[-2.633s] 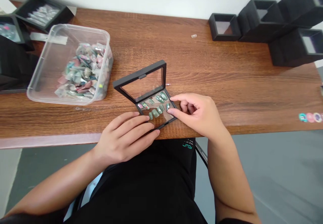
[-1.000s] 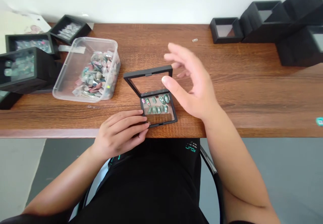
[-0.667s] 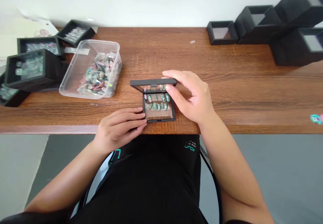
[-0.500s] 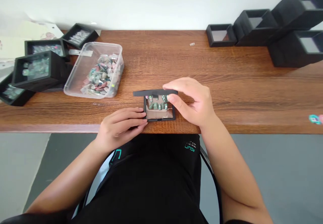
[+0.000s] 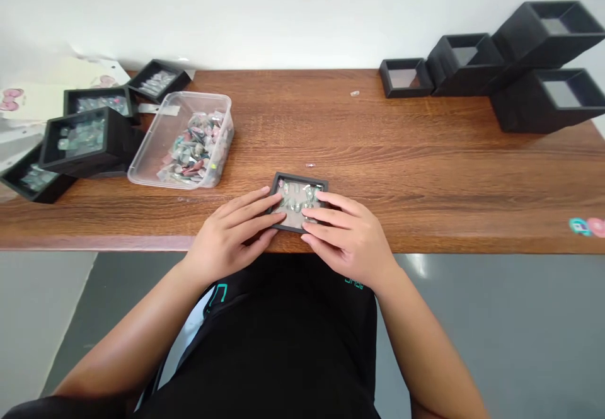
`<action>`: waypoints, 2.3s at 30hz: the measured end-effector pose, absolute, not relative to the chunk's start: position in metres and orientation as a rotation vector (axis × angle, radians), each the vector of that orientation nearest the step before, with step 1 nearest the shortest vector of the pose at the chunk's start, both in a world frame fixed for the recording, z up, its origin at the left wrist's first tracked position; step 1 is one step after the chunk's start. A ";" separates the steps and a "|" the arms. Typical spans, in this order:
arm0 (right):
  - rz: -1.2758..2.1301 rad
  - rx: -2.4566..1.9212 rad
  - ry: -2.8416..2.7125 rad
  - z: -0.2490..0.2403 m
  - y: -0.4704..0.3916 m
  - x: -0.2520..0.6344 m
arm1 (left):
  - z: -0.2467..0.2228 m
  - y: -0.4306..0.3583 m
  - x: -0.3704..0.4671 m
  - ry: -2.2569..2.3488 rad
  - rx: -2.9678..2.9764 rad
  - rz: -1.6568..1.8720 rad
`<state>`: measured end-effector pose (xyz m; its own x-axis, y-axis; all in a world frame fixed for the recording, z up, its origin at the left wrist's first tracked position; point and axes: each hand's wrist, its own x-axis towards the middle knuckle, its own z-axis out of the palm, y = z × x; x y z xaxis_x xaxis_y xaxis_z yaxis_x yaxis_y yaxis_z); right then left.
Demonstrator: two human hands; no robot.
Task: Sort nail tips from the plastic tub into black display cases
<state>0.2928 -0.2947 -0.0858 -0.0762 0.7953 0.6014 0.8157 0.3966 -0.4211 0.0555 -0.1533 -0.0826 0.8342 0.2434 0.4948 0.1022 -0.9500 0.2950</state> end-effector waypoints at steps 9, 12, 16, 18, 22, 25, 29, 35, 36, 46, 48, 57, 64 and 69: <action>-0.015 -1.399 -1.872 -0.091 -0.301 0.281 | -0.082 -0.164 0.056 0.194 2.866 0.754; -0.017 -1.368 -1.883 -0.093 -0.303 0.275 | -0.086 -0.171 0.057 0.155 2.900 0.703; -0.042 -1.354 -1.893 -0.095 -0.306 0.274 | -0.099 -0.179 0.058 0.207 2.917 0.735; -0.053 -1.357 -1.911 -0.098 -0.307 0.274 | -0.105 -0.182 0.060 0.237 2.919 0.771; -0.109 -1.407 -1.911 -0.105 -0.313 0.271 | -0.108 -0.189 0.060 0.265 2.931 0.843; -0.145 -1.405 -1.892 -0.110 -0.320 0.265 | -0.104 -0.197 0.054 0.254 2.967 0.849; -0.118 -1.341 -1.922 -0.109 -0.330 0.256 | -0.103 -0.205 0.037 0.207 3.002 0.908; -0.037 -1.273 -1.955 -0.099 -0.337 0.247 | -0.110 -0.199 0.019 0.124 2.972 1.096; -0.043 -1.266 -1.963 -0.098 -0.337 0.246 | -0.110 -0.197 0.018 0.114 2.969 1.104; -0.339 -1.345 -1.940 -0.099 -0.328 0.253 | -0.102 -0.172 0.020 0.255 2.753 0.993; -0.412 -1.361 -1.905 -0.100 -0.327 0.251 | -0.101 -0.173 0.023 0.309 2.637 0.987; -0.524 -1.377 -1.803 -0.104 -0.314 0.250 | -0.083 -0.173 0.032 0.321 2.327 0.767; -0.279 -1.449 -1.832 -0.102 -0.304 0.258 | -0.082 -0.155 0.043 0.414 2.291 0.694; -0.092 -1.466 -1.812 -0.086 -0.298 0.265 | -0.082 -0.146 0.049 0.449 2.338 0.641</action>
<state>0.2648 -0.2976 -0.0859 -0.0225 0.7965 0.6042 0.8538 0.3297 -0.4028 0.0493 -0.1462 -0.0824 0.8206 0.4700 0.3252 0.1445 -0.7211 0.6776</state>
